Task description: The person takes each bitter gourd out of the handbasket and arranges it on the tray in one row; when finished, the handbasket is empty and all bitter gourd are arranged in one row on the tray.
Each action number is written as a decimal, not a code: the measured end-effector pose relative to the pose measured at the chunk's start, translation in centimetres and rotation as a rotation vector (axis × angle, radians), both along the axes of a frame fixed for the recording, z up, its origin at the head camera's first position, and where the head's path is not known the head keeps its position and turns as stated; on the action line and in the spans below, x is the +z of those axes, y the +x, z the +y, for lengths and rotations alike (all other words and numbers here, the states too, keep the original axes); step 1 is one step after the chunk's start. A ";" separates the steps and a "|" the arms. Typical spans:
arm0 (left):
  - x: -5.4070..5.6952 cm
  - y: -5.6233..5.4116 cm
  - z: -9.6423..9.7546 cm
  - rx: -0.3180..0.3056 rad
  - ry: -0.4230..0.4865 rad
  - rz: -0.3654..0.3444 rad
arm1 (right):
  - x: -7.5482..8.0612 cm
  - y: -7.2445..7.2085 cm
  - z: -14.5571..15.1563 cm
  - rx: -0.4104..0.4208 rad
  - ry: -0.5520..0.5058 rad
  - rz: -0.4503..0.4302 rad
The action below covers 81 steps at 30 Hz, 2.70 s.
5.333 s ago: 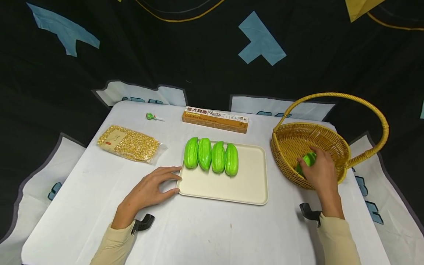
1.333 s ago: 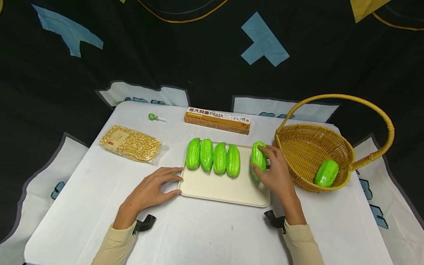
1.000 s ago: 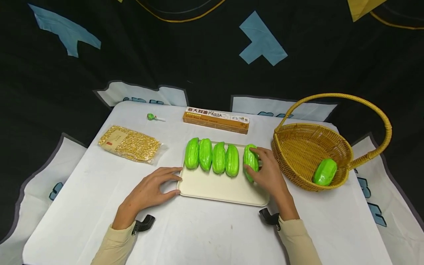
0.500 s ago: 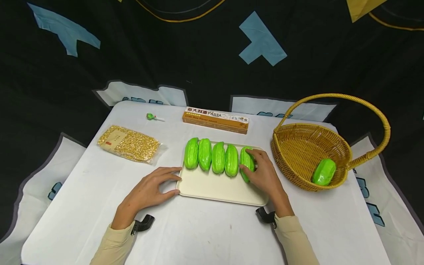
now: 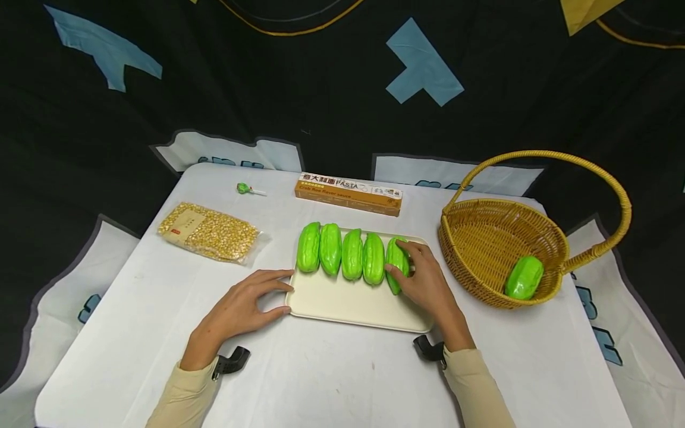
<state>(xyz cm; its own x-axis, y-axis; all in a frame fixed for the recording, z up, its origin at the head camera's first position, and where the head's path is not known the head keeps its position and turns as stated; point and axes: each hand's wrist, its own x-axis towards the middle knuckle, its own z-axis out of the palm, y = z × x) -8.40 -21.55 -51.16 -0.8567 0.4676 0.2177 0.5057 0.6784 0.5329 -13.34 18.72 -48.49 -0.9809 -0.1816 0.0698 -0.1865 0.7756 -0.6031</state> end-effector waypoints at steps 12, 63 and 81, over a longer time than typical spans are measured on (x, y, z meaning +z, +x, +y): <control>0.0 -0.1 0.0 -0.005 -0.002 0.009 | 0.6 0.5 1.0 -0.013 -0.002 -0.015; 0.1 0.1 0.1 0.008 -0.003 -0.014 | 5.8 1.9 15.7 -0.364 0.269 -0.073; 0.0 0.1 0.1 0.007 -0.005 -0.001 | 4.7 0.4 16.3 -0.422 0.269 -0.145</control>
